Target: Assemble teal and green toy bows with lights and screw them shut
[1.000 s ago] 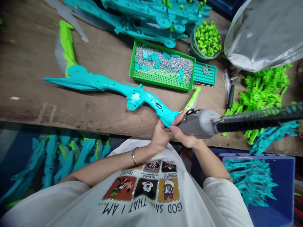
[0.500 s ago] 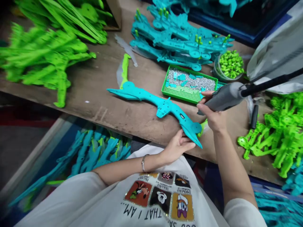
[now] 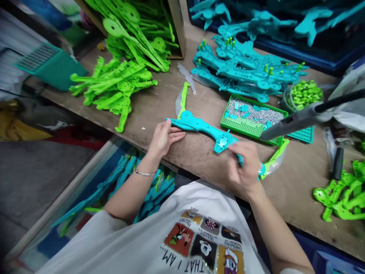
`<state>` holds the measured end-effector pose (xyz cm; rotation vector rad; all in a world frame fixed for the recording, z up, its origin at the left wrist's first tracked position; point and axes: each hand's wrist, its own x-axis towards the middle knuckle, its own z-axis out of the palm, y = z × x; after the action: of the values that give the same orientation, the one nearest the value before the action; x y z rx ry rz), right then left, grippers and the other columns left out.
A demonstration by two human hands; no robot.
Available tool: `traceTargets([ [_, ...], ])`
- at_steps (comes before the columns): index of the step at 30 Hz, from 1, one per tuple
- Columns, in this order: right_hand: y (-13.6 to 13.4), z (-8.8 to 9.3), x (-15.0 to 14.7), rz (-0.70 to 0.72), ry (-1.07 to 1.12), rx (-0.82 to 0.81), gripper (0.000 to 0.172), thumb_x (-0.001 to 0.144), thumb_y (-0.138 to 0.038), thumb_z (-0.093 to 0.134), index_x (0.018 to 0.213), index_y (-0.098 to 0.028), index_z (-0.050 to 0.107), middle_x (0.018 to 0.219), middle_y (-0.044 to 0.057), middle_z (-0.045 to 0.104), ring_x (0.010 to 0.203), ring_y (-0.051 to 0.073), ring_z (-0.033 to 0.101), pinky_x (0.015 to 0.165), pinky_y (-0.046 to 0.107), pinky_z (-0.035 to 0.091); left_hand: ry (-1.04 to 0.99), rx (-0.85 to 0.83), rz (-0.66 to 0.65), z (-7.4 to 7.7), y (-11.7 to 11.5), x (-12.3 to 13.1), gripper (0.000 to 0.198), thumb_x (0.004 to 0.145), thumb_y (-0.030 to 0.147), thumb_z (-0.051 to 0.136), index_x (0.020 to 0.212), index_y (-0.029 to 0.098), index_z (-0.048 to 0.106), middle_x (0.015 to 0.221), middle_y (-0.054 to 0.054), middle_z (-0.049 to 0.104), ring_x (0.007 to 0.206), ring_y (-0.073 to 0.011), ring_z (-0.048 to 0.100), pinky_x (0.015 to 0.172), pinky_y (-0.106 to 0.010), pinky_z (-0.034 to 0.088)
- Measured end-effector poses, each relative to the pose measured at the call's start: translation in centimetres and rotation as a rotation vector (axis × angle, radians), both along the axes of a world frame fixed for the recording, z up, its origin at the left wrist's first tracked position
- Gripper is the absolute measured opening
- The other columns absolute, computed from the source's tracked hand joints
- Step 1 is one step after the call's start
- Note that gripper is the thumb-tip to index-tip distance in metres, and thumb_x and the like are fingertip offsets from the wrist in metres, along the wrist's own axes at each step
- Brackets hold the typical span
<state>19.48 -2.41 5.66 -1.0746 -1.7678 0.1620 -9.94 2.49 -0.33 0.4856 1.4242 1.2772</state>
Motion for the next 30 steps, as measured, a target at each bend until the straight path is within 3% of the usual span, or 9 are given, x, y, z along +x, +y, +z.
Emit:
traceTargets([
  [2, 1.9, -0.5, -2.8, 0.182, -0.137, -0.301, 0.025, 0.099, -0.028, 0.053, 0.122, -0.024, 0.063, 0.115, 0.011, 0.071, 0.109, 0.027, 0.067, 0.097, 0.049, 0.055, 0.055, -0.007, -0.020, -0.3, 1.7, -1.4, 0.059, 0.085, 0.070, 0.072, 0.106, 0.022, 0.046, 0.079, -0.003, 0.067, 0.072, -0.0226, 0.077, 0.074, -0.041, 0.066],
  [4, 4.3, -1.3, -5.1, 0.189, -0.258, -0.491, 0.034, 0.104, -0.032, 0.045, 0.130, -0.017, 0.061, 0.128, 0.017, 0.068, 0.122, 0.029, 0.062, 0.108, 0.049, 0.049, 0.094, -0.027, -0.045, -0.4, 2.8, -2.1, 0.058, 0.082, 0.069, 0.076, 0.099, 0.020, 0.050, 0.072, -0.002, 0.066, 0.067, -0.0206, 0.075, 0.069, -0.036, 0.066],
  [7, 6.7, -2.5, -7.3, 0.126, -0.460, -0.648, 0.044, 0.106, -0.033, 0.039, 0.138, -0.009, 0.059, 0.136, 0.021, 0.066, 0.129, 0.032, 0.058, 0.113, 0.047, 0.044, 0.103, -0.050, -0.089, -0.4, 3.2, -2.4, 0.049, 0.080, 0.055, 0.085, 0.090, 0.017, 0.054, 0.070, 0.001, 0.066, 0.064, -0.0149, 0.072, 0.068, -0.032, 0.066],
  [11, 6.9, -2.4, -7.8, 0.024, -0.583, -0.734, 0.046, 0.108, -0.038, 0.035, 0.135, -0.013, 0.062, 0.129, 0.019, 0.071, 0.121, 0.031, 0.065, 0.103, 0.040, 0.047, 0.036, -0.032, -0.125, 0.0, 1.3, -1.8, 0.037, 0.082, 0.040, 0.086, 0.087, 0.015, 0.059, 0.075, -0.001, 0.071, 0.066, -0.0119, 0.071, 0.073, -0.032, 0.067],
  [16, 6.3, -1.2, -7.0, -0.063, -0.685, -0.886, 0.063, 0.109, -0.054, 0.022, 0.112, -0.017, 0.074, 0.112, 0.019, 0.077, 0.104, 0.033, 0.073, 0.087, 0.037, 0.049, -0.091, -0.022, -0.191, 0.2, -2.9, 1.6, 0.045, 0.074, 0.043, 0.092, 0.088, 0.014, 0.061, 0.076, -0.003, 0.074, 0.068, -0.0144, 0.074, 0.074, -0.033, 0.067],
  [22, 4.8, -1.7, -6.2, -0.148, -0.765, -0.936, 0.085, 0.104, -0.067, 0.010, 0.110, -0.016, 0.079, 0.109, 0.022, 0.078, 0.105, 0.034, 0.075, 0.092, 0.042, 0.052, -0.236, -0.032, -0.190, 0.6, -6.4, 5.2, 0.053, 0.067, 0.049, 0.094, 0.091, 0.016, 0.061, 0.079, -0.001, 0.076, 0.069, -0.0147, 0.075, 0.072, -0.030, 0.066],
  [26, 3.8, -1.5, -5.1, -0.182, -0.792, -0.961, 0.085, 0.104, -0.067, 0.011, 0.111, -0.017, 0.079, 0.108, 0.023, 0.078, 0.104, 0.036, 0.075, 0.093, 0.047, 0.053, -0.356, -0.054, -0.240, 0.8, -7.5, 6.3, 0.053, 0.070, 0.051, 0.092, 0.101, 0.016, 0.066, 0.089, -0.003, 0.078, 0.078, -0.0160, 0.077, 0.079, -0.032, 0.067],
  [30, 3.6, -1.0, -4.6, -0.197, -0.821, -0.952, 0.085, 0.104, -0.066, 0.010, 0.108, -0.019, 0.080, 0.101, 0.023, 0.078, 0.099, 0.037, 0.075, 0.089, 0.048, 0.054, -0.329, -0.053, -0.210, 0.4, -8.0, 6.9, 0.052, 0.064, 0.048, 0.096, 0.093, 0.013, 0.070, 0.084, -0.003, 0.077, 0.077, -0.0162, 0.076, 0.081, -0.034, 0.067],
])
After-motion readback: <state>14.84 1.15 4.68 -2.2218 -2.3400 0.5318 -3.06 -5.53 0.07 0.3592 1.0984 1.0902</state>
